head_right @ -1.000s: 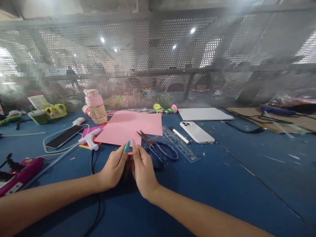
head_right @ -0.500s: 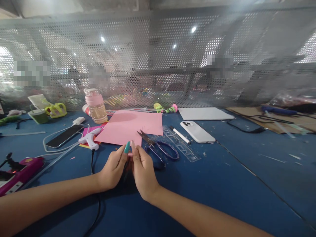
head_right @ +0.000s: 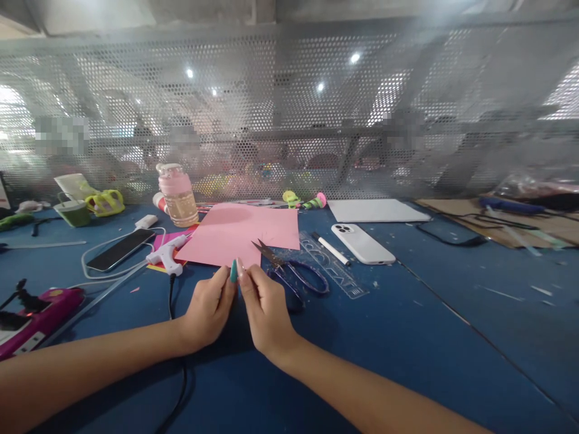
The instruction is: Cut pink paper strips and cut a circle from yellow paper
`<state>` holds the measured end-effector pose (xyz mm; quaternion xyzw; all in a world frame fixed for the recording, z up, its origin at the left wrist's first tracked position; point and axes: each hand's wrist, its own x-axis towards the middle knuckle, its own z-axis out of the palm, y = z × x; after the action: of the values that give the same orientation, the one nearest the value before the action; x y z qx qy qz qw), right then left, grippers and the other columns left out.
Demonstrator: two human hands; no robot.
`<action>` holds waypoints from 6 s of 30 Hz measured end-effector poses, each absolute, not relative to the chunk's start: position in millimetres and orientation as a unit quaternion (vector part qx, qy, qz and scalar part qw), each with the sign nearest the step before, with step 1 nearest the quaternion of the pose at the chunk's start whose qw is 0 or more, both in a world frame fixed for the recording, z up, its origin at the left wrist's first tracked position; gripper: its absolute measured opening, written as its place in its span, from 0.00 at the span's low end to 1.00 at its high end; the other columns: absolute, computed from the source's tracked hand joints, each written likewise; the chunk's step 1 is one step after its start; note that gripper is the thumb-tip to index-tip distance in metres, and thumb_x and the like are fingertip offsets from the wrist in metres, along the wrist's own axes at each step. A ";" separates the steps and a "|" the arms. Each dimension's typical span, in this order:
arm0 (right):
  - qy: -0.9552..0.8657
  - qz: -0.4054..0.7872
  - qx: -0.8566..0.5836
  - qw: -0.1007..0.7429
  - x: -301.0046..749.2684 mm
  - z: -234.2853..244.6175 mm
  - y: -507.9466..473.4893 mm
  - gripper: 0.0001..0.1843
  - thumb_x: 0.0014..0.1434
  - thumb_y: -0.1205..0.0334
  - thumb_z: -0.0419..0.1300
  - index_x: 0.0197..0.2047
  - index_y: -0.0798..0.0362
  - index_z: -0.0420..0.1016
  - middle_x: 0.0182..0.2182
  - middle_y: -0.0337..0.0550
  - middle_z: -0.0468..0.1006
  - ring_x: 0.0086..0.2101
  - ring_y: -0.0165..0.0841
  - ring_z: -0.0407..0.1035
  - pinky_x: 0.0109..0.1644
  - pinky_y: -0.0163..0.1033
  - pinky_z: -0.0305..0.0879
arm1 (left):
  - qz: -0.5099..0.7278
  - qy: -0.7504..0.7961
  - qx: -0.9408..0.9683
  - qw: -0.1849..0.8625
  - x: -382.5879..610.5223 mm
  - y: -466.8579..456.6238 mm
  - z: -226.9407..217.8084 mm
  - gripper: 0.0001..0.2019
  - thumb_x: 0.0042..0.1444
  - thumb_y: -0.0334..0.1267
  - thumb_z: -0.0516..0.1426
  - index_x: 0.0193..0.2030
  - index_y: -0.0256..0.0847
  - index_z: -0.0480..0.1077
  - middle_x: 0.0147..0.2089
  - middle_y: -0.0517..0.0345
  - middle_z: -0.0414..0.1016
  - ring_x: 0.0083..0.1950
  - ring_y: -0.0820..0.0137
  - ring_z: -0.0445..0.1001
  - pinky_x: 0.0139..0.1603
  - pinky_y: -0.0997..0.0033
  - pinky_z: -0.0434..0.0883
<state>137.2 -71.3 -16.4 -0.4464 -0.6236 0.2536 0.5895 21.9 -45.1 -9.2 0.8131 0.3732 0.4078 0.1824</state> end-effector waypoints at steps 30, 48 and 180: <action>-0.542 0.398 -0.429 0.603 134.7 -22.6 -64.9 0.20 0.57 0.46 0.49 0.22 0.51 0.56 0.14 0.29 0.51 0.15 0.24 0.45 0.18 0.32 0.44 | 0.408 0.338 0.692 0.490 26.9 -35.8 -13.3 0.14 0.57 0.47 0.47 0.27 0.40 0.57 0.16 0.69 0.56 0.16 0.79 0.56 0.16 0.80 0.54; -0.620 0.216 -0.442 0.612 132.8 -18.4 -72.3 0.15 0.61 0.59 0.45 0.23 0.52 0.58 0.16 0.33 0.60 0.16 0.24 0.55 0.18 0.30 0.50 | 0.489 0.320 0.573 0.575 39.1 -52.0 -10.7 0.19 0.49 0.53 0.54 0.25 0.40 0.55 0.19 0.69 0.50 0.20 0.81 0.49 0.18 0.79 0.52; -0.480 0.548 -0.402 0.555 137.4 -17.1 -61.1 0.25 0.41 0.39 0.60 0.20 0.53 0.57 0.14 0.27 0.51 0.14 0.19 0.43 0.14 0.27 0.40 | 0.328 0.133 0.917 -0.182 9.6 -12.5 -8.1 0.19 0.63 0.42 0.35 0.29 0.37 0.60 0.25 0.57 0.67 0.20 0.75 0.64 0.20 0.76 0.60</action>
<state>137.4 -61.1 -17.1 -0.4020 -0.4798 0.5480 0.5548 9.6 -12.5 -8.1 0.9172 0.1334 0.3283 -0.1819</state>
